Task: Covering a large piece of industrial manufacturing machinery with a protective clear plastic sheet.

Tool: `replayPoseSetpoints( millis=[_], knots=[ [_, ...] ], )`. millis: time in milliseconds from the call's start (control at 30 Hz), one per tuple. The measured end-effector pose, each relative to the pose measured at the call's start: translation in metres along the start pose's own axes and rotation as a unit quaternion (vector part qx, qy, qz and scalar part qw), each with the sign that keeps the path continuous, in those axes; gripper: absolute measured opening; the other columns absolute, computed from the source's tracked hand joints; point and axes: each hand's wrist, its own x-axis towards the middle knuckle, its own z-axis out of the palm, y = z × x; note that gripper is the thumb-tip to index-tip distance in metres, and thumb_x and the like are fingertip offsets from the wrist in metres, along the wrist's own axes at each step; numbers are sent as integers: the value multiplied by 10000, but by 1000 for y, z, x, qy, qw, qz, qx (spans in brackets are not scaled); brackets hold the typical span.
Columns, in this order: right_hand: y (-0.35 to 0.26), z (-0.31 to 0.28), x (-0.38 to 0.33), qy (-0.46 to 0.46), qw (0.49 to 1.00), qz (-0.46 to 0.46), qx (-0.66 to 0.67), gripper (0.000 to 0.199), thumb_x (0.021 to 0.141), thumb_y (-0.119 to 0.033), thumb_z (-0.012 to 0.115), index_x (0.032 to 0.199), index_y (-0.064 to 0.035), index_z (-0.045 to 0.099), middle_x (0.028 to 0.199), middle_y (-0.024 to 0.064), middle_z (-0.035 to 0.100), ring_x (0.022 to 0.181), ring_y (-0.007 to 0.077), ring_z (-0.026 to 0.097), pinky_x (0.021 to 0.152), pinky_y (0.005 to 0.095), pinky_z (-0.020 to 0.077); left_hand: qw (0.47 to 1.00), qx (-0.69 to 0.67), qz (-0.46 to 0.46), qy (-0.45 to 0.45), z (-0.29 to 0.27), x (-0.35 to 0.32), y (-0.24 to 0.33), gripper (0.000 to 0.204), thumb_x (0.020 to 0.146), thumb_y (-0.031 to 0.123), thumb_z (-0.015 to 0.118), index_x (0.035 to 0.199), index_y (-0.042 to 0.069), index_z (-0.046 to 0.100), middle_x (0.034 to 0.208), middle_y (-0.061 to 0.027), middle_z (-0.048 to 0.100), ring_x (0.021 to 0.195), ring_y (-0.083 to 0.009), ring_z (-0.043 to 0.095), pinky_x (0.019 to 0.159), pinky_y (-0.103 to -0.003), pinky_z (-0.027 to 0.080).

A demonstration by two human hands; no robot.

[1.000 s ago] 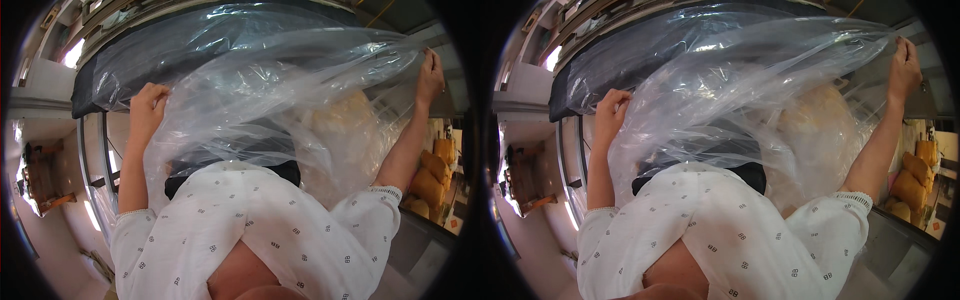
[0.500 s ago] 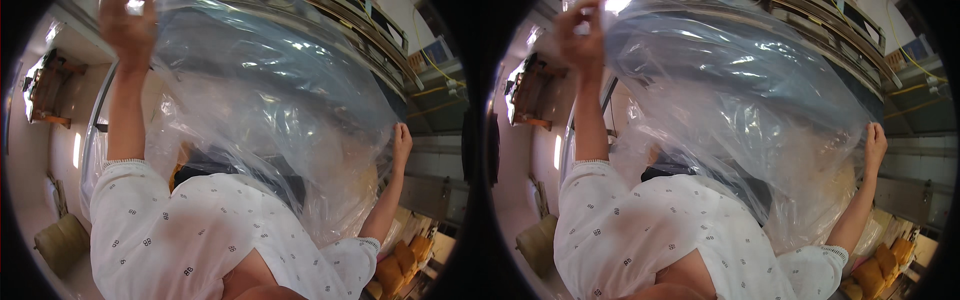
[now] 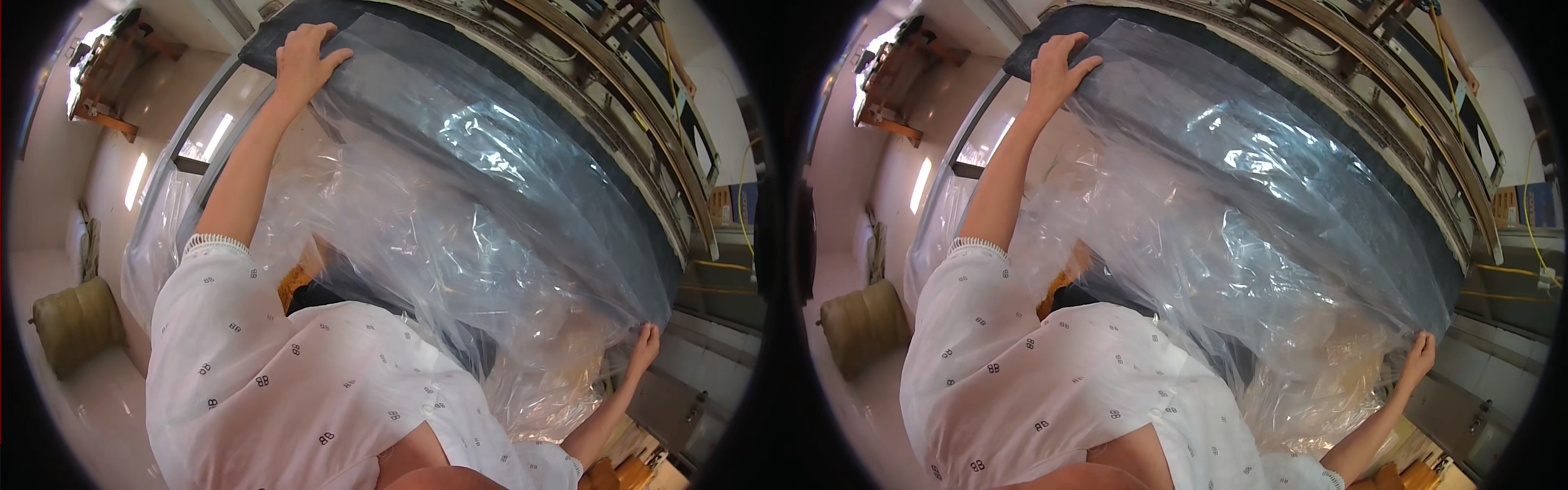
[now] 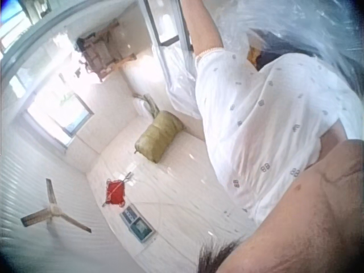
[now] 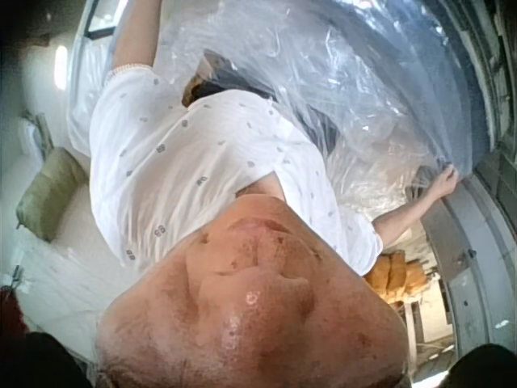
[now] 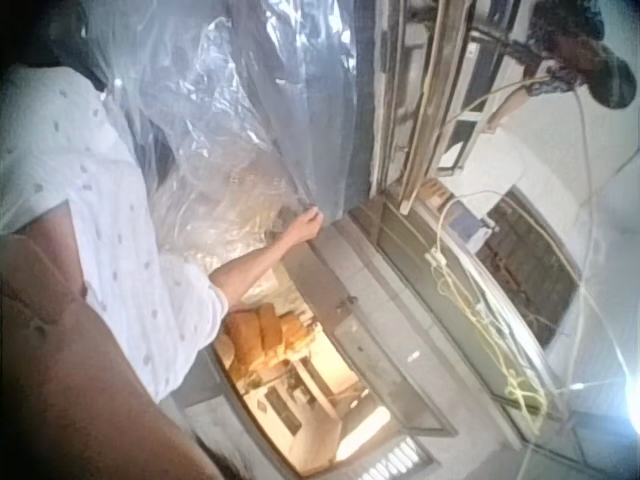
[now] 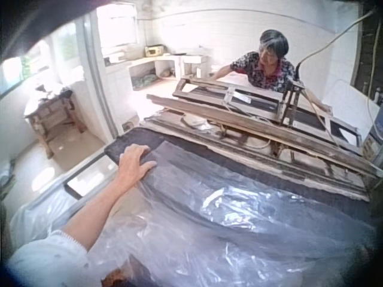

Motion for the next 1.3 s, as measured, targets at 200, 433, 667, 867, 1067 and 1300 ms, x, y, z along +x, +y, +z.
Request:
replayPoseSetpoints(
  millis=[200, 433, 667, 867, 1067, 1300],
  knots=[
    [22, -6, -6, -15, 999, 33, 10, 233, 906, -205, 483, 785, -6, 479, 688, 54, 473, 640, 120, 390, 610, 259, 367, 994, -66, -44, -71, 4, 21, -16, 353, 670, 351, 723, 932, 131, 638, 867, -32, 565, 878, -198, 555, 745, -346, 435],
    [21, -8, -7, -18, 994, 57, 95, 219, 924, -195, 477, 812, -7, 481, 738, -11, 461, 700, 79, 392, 644, 216, 349, 979, -144, -9, -141, 5, 37, -14, 278, 717, 264, 707, 930, 95, 649, 829, -18, 513, 784, -129, 503, 727, -254, 417],
    [2, -16, -20, -4, 975, 123, 183, 199, 927, -228, 498, 856, -42, 498, 759, -52, 401, 684, 42, 333, 614, 187, 291, 944, -246, -111, -191, 9, 45, -11, 267, 744, 275, 666, 906, 63, 653, 875, -56, 534, 834, -160, 539, 769, -270, 425],
    [-2, -13, -29, 6, 971, 145, 192, 197, 924, -244, 504, 912, -47, 511, 779, -59, 408, 698, 35, 339, 620, 183, 294, 953, -270, -101, -92, 18, 56, -12, 236, 782, 236, 638, 884, 23, 626, 856, -37, 545, 771, -124, 520, 721, -251, 418],
    [12, -11, -49, 29, 957, 176, 228, 224, 917, -266, 519, 987, -54, 535, 847, -51, 456, 761, 39, 391, 682, 185, 338, 937, -228, -123, -235, -16, 42, -9, 298, 737, 270, 700, 883, 29, 602, 813, 19, 503, 730, -70, 467, 683, -209, 403],
    [21, -11, -49, -15, 956, 173, 238, 241, 911, -260, 529, 1024, -48, 521, 931, -24, 492, 854, 60, 436, 765, 203, 352, 953, -202, -89, -206, -1, 30, -7, 310, 699, 280, 717, 915, 72, 639, 854, -31, 540, 791, -136, 516, 734, -255, 427]
  ],
)
